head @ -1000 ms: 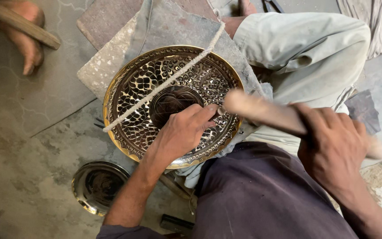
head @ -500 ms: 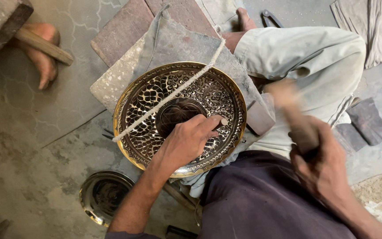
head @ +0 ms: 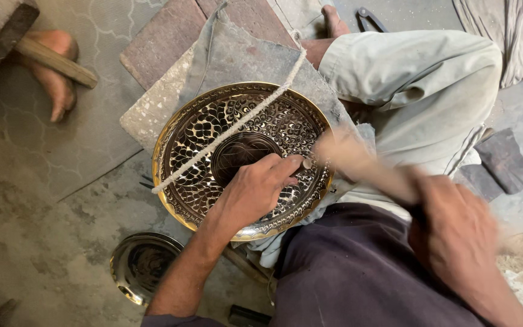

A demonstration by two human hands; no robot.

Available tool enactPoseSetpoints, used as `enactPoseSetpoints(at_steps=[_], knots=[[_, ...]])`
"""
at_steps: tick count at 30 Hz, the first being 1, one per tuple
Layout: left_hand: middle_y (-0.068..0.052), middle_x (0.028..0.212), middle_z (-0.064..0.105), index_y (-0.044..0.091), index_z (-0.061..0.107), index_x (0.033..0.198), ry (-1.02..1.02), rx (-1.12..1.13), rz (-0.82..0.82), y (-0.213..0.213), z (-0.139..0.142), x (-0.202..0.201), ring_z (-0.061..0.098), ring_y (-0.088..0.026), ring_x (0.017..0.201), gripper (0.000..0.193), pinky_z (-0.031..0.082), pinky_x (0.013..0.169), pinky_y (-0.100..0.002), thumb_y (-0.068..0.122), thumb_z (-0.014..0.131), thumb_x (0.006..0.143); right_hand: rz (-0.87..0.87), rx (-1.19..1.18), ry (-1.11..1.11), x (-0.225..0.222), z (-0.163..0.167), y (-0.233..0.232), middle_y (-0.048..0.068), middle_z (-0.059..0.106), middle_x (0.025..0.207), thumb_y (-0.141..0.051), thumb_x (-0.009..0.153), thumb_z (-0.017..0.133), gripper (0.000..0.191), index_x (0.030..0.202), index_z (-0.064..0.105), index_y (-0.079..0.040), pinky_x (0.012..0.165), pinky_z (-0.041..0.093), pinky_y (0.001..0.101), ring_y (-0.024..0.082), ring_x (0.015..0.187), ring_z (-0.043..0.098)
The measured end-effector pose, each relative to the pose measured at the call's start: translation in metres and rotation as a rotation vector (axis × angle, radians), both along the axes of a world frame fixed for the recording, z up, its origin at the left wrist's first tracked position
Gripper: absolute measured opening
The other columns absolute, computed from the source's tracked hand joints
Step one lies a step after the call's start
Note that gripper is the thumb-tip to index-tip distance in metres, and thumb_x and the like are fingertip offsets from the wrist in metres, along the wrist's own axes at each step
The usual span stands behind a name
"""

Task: The person sits on the floor with a large brass tray on their lap and engraves a decorative pattern into its center. They hold a small punch against the metal with one hand and repeatedly strike it with a wooden mallet held in the other hand, repositioning the punch to work across the design, and briefly set the punch down to check the tray before resuming.

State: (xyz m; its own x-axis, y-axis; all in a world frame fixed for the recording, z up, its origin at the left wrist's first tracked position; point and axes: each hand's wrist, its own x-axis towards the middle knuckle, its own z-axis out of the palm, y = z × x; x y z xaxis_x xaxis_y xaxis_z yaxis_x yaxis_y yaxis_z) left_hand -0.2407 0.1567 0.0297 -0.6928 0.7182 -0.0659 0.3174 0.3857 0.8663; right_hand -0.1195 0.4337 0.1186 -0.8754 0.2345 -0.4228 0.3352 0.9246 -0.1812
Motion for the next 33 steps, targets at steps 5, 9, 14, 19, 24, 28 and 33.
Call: enactPoseSetpoints(at_steps=[5,9,14,19,24,28,33], knots=[[-0.014,0.091,0.062,0.007,0.062,0.129,0.018,-0.044,-0.010,0.001,0.001,-0.001,0.071,-0.034,0.080,0.042,0.058,0.064,-0.044,-0.002,0.069,0.089,-0.150,-0.139,0.055,-0.001,0.005,-0.003,0.017,0.067,0.116,-0.006,0.081,0.067,0.068,0.147,0.051,-0.013,0.087,0.050,0.0472,0.036,0.104,0.065],[-0.014,0.092,0.062,0.008,0.063,0.129,0.048,-0.019,-0.010,0.001,0.001,-0.002,0.071,-0.034,0.082,0.042,0.058,0.067,-0.045,-0.002,0.069,0.088,-0.027,-0.114,0.091,0.002,0.002,-0.004,0.018,0.066,0.116,-0.007,0.079,0.066,0.069,0.146,0.052,-0.014,0.087,0.050,0.0485,0.038,0.104,0.064],[-0.014,0.088,0.062,0.009,0.064,0.125,0.070,-0.046,-0.014,0.001,0.000,-0.003,0.068,-0.036,0.079,0.036,0.055,0.064,-0.047,0.004,0.073,0.090,0.057,-0.046,0.121,0.005,-0.007,-0.007,0.018,0.067,0.111,-0.005,0.075,0.069,0.071,0.144,0.053,-0.013,0.088,0.050,0.0513,0.040,0.101,0.065],[-0.013,0.083,0.062,0.014,0.066,0.122,0.052,-0.087,-0.031,0.001,0.002,-0.002,0.068,-0.037,0.078,0.033,0.054,0.064,-0.048,0.008,0.073,0.090,0.095,-0.014,-0.050,0.005,-0.016,0.001,0.016,0.069,0.109,-0.001,0.076,0.072,0.070,0.142,0.056,-0.017,0.090,0.053,0.0488,0.037,0.099,0.068],[-0.012,0.087,0.064,0.015,0.063,0.128,0.041,-0.028,-0.005,0.005,0.002,-0.006,0.070,-0.035,0.080,0.038,0.056,0.067,-0.046,0.002,0.067,0.092,-0.235,-0.510,0.306,0.010,-0.022,0.007,0.016,0.067,0.115,-0.008,0.083,0.067,0.056,0.137,0.049,-0.008,0.086,0.054,0.0419,0.034,0.103,0.066],[-0.011,0.090,0.067,0.016,0.064,0.128,-0.011,-0.026,0.013,0.006,0.001,-0.003,0.073,-0.032,0.082,0.040,0.057,0.067,-0.044,-0.002,0.064,0.092,-0.275,-0.260,0.113,0.008,-0.027,0.006,0.018,0.068,0.105,-0.003,0.099,0.055,0.035,0.134,0.060,-0.004,0.080,0.055,0.0392,0.028,0.090,0.068],[-0.012,0.092,0.066,0.011,0.061,0.126,0.074,0.033,0.208,-0.008,0.004,0.018,0.070,-0.028,0.078,0.031,0.057,0.067,-0.040,0.006,0.071,0.097,0.016,-0.139,0.271,-0.006,-0.029,0.013,0.015,0.071,0.101,-0.010,0.085,0.074,0.052,0.136,0.062,-0.005,0.085,0.056,0.0407,0.026,0.092,0.071]])
